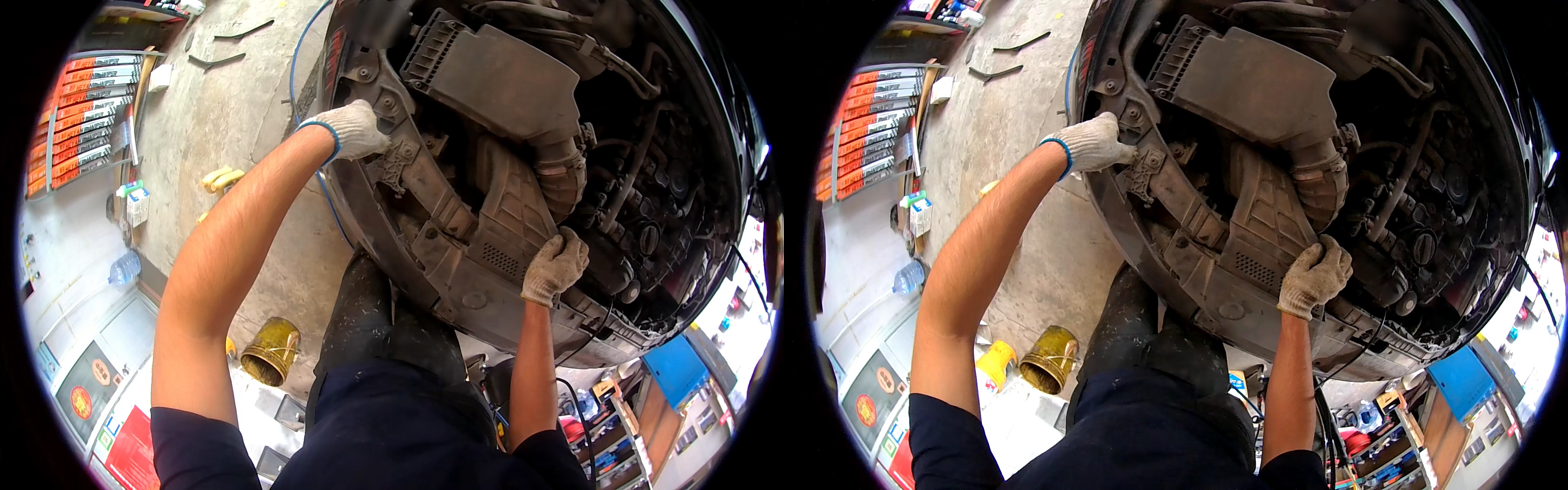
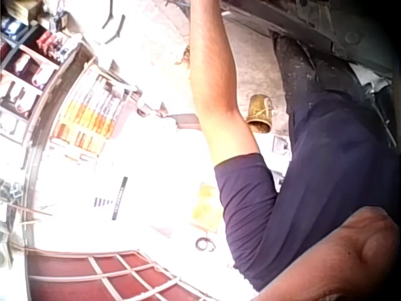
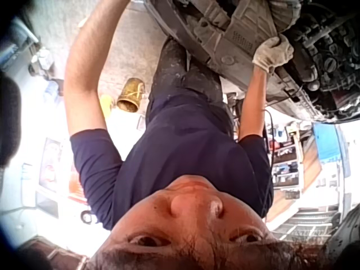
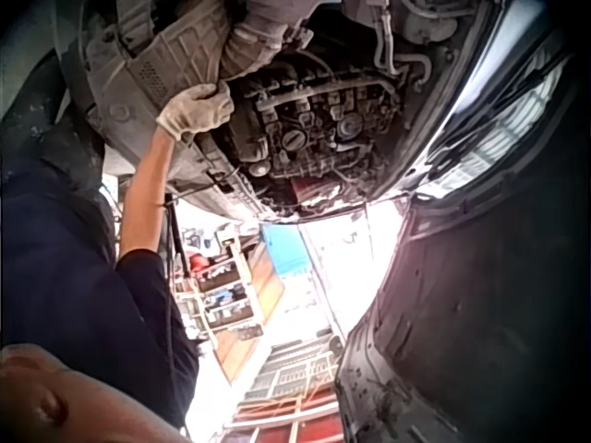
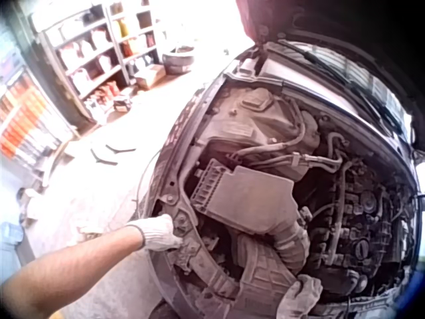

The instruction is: The person operates a fluid exchange machine connected to a car's engine, removes the oil cap, and then reattaches the air intake assembly. The person handles hoses, the oil cap, and the air intake housing during the process.

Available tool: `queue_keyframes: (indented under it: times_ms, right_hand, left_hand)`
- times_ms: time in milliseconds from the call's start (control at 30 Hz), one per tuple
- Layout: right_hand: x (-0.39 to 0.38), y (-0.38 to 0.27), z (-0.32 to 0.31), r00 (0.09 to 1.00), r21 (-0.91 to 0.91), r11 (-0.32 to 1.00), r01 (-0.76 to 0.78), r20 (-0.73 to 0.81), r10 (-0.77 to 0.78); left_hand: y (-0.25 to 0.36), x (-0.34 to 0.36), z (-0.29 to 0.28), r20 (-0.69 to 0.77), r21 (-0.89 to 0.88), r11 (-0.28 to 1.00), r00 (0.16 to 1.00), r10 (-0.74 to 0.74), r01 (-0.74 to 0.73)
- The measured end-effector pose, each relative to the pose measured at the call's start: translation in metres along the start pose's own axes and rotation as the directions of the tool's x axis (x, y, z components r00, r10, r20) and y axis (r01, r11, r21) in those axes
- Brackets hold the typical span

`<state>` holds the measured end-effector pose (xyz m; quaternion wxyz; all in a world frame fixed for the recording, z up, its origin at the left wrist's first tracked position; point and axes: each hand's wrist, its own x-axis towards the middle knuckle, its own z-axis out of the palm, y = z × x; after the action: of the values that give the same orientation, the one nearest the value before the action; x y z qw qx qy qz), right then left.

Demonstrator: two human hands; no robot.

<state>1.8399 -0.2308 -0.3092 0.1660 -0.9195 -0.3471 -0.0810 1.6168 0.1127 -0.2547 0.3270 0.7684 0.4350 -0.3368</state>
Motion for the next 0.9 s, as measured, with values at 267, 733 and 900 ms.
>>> queue_keyframes:
  times_ms: [267,733,900]
  right_hand:
    - [0.005,0.001,-0.001,1.0,0.013,1.0,-0.019,-0.002,0.019]
    - [0.006,0.008,-0.002,0.996,0.011,0.996,-0.09,-0.002,0.09]
    - [0.006,0.012,-0.003,0.995,-0.001,0.995,-0.105,0.0,0.105]
  left_hand:
    - [-0.007,0.01,0.011,-0.022,-0.14,0.988,0.998,-0.061,0.057]
    - [-0.025,0.032,0.027,-0.069,-0.187,0.981,0.995,-0.066,0.052]
    - [0.002,0.022,0.014,0.027,-0.142,0.984,0.994,-0.107,0.109]
